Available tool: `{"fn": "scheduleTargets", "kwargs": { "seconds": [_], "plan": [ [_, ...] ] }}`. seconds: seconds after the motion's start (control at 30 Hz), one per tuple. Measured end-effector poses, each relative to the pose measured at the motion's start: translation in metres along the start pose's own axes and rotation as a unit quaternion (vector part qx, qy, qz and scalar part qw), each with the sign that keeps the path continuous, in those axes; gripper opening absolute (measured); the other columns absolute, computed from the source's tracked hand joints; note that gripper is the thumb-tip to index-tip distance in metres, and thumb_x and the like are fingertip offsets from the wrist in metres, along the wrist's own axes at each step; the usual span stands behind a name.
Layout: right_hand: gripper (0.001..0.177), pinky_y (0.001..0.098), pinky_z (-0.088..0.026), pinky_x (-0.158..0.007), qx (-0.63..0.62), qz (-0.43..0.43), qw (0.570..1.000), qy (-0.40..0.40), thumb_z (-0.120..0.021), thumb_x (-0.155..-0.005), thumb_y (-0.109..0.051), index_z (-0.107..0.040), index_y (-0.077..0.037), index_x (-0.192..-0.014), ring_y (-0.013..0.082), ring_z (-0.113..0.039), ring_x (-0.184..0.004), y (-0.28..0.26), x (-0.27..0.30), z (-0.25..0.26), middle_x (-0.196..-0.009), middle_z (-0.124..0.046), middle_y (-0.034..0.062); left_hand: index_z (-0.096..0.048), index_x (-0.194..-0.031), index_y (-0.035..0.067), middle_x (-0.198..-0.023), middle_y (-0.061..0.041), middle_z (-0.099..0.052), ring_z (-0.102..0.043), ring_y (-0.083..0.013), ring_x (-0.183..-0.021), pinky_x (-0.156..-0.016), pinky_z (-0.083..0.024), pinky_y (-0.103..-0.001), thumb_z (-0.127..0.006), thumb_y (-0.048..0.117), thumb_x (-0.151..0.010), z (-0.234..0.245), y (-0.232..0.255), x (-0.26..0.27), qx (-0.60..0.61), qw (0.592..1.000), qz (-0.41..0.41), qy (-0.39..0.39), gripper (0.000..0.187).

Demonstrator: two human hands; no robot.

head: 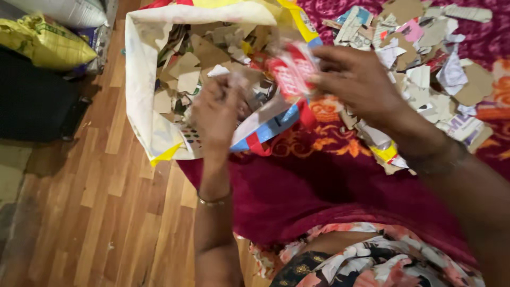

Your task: The person sits on a patterned rug and repeatedly picks up small pieces of paper and cardboard from a pile, then places them into a large reusable bag. The hands handle the items one at a time or in small handfuls, transferring them from the floor to the bag.

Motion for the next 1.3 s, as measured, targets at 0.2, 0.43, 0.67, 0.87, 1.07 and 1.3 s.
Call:
{"fn": "scheduleTargets", "kwargs": {
  "seconds": [0.2, 0.43, 0.67, 0.87, 1.07, 1.3],
  "plan": [
    [0.072, 0.038, -0.051, -0.106, 0.028, 0.148, 0.987, -0.063, -0.06, -0.102, -0.002, -0.022, 0.001, -0.163, 0.0329, -0.06, -0.135, -0.032, -0.035, -0.047, -0.154, -0.047, 0.0256, -0.037, -0.161, 0.014, -0.132, -0.016, -0.068, -0.066, -0.0416, -0.076, -0.068, -0.054, -0.043, -0.075, 0.029, -0.092, 0.045, 0.025, 0.013, -0.184, 0.979, -0.012, 0.084, 0.08],
    [0.044, 0.0298, -0.061, -0.096, 0.027, 0.123, 0.992, 0.003, -0.062, -0.108, -0.001, -0.051, 0.001, -0.15, 0.0209, -0.066, -0.123, -0.009, 0.013, 0.033, -0.138, -0.063, 0.0171, -0.064, -0.138, 0.004, -0.141, -0.017, -0.066, -0.067, -0.0284, -0.129, -0.104, -0.058, -0.038, -0.076, 0.016, -0.105, 0.023, 0.037, 0.069, -0.146, 0.951, -0.273, -0.018, 0.037],
    [0.017, 0.0235, -0.059, -0.091, 0.073, 0.034, 0.983, 0.163, -0.065, -0.108, 0.0, -0.067, 0.001, -0.125, 0.0105, -0.07, -0.098, 0.038, 0.103, 0.137, -0.109, -0.072, 0.0073, -0.071, -0.125, 0.006, -0.111, -0.01, -0.078, -0.077, -0.0186, -0.09, -0.074, -0.061, -0.032, -0.077, 0.018, -0.094, -0.065, 0.011, 0.105, -0.092, 0.954, -0.173, -0.226, 0.035],
    [0.027, 0.0293, -0.061, -0.074, 0.255, -0.039, 0.958, 0.124, -0.076, -0.097, -0.016, -0.074, -0.001, -0.119, 0.0176, -0.073, -0.088, 0.092, 0.143, 0.118, -0.103, -0.077, 0.0119, -0.072, -0.124, 0.007, -0.109, -0.014, -0.074, -0.072, -0.031, -0.099, -0.088, -0.058, -0.04, -0.077, 0.015, -0.093, -0.147, -0.016, 0.101, -0.113, 0.934, -0.248, -0.232, 0.033],
    [0.05, 0.0342, -0.061, -0.064, 0.257, -0.185, 0.937, 0.144, -0.081, -0.088, -0.025, -0.059, 0.0, -0.125, 0.0202, -0.074, -0.08, 0.128, 0.148, 0.081, -0.099, -0.075, 0.0151, -0.057, -0.136, 0.0, -0.135, -0.024, -0.06, -0.057, -0.0445, -0.123, -0.105, -0.047, -0.049, -0.072, 0.008, -0.088, -0.216, -0.048, 0.08, -0.159, 0.914, -0.319, -0.192, 0.051],
    [0.044, 0.0325, -0.058, -0.059, 0.151, -0.174, 0.956, 0.18, -0.076, -0.09, -0.017, -0.058, 0.0, -0.127, 0.0181, -0.07, -0.074, 0.123, 0.137, 0.082, -0.091, -0.073, 0.0128, -0.06, -0.133, -0.003, -0.126, -0.026, -0.064, -0.064, -0.0439, -0.115, -0.101, -0.053, -0.047, -0.067, 0.001, -0.091, -0.246, -0.073, 0.065, -0.136, 0.922, -0.308, -0.192, 0.042]
  ]
}}
Point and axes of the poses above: each hand's wrist, its own x-axis away from the middle knuckle, its own z-axis out of the back of the hand, y = z × x, the point moved 3 cm from there along -x, towards the middle knuckle
